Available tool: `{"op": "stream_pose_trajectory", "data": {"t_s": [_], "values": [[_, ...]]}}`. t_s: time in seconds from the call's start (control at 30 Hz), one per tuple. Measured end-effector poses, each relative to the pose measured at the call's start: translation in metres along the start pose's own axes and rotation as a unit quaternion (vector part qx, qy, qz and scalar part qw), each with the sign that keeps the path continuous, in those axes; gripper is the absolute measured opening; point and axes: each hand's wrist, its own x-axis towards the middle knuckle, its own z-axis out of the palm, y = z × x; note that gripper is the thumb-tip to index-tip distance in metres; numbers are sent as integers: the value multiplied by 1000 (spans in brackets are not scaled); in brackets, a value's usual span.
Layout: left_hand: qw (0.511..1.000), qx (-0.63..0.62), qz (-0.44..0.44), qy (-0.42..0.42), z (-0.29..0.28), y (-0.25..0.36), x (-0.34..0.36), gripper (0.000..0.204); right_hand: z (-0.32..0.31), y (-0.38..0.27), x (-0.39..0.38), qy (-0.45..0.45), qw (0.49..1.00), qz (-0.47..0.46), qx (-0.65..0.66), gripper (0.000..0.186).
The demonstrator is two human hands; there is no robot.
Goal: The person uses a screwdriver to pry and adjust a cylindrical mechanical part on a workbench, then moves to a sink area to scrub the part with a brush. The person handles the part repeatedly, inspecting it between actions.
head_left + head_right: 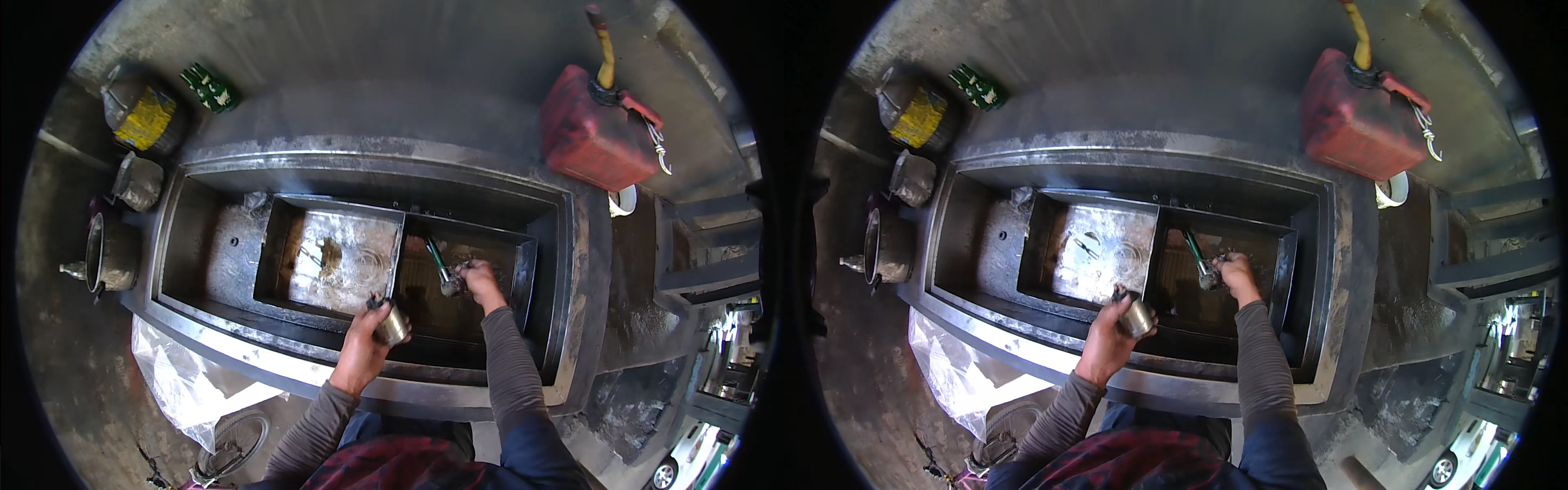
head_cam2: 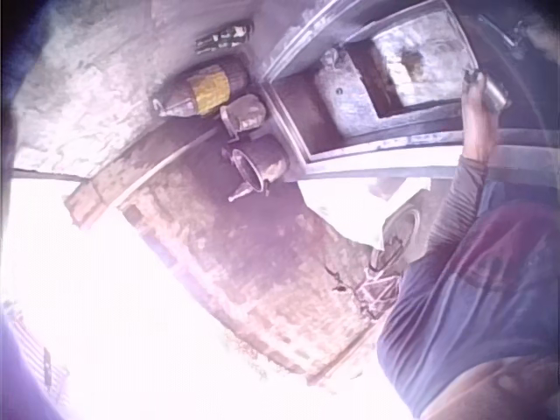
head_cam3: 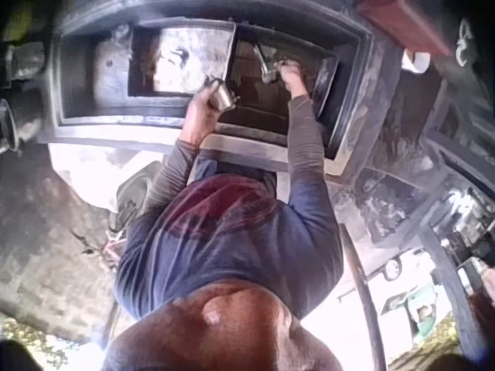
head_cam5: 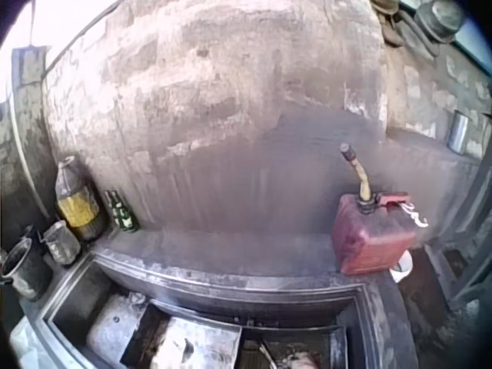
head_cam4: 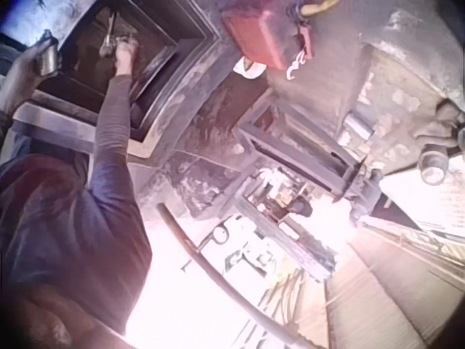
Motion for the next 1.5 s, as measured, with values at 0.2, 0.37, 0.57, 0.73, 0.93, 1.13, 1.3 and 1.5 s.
{"op": "stream_pose_trajectory", "data": {"t_s": [0.2,0.37,0.57,0.73,0.93,1.13,1.3,1.5], "values": [[999,24,-30,-17,9,7,48,21,-20,-14,-15,361,858,-62,-360,34],[998,1,-67,19,25,-12,87,17,29,-28,-26,143,954,-62,-257,45],[998,57,-33,15,20,-37,112,20,66,-53,-35,-22,913,-35,-406,50],[998,43,-52,-9,4,-46,124,19,13,-44,-56,57,981,-51,-180,36],[997,8,-70,43,28,-72,155,28,-17,-30,-57,98,944,23,-315,43],[988,-47,30,141,25,-116,196,63,35,-72,-116,135,956,-228,-125,33],[989,-44,52,131,34,-107,191,50,42,-85,-124,153,962,-209,-86,32],[996,-11,31,79,46,-95,182,51,30,-77,-112,219,930,-253,-153,24]]}}
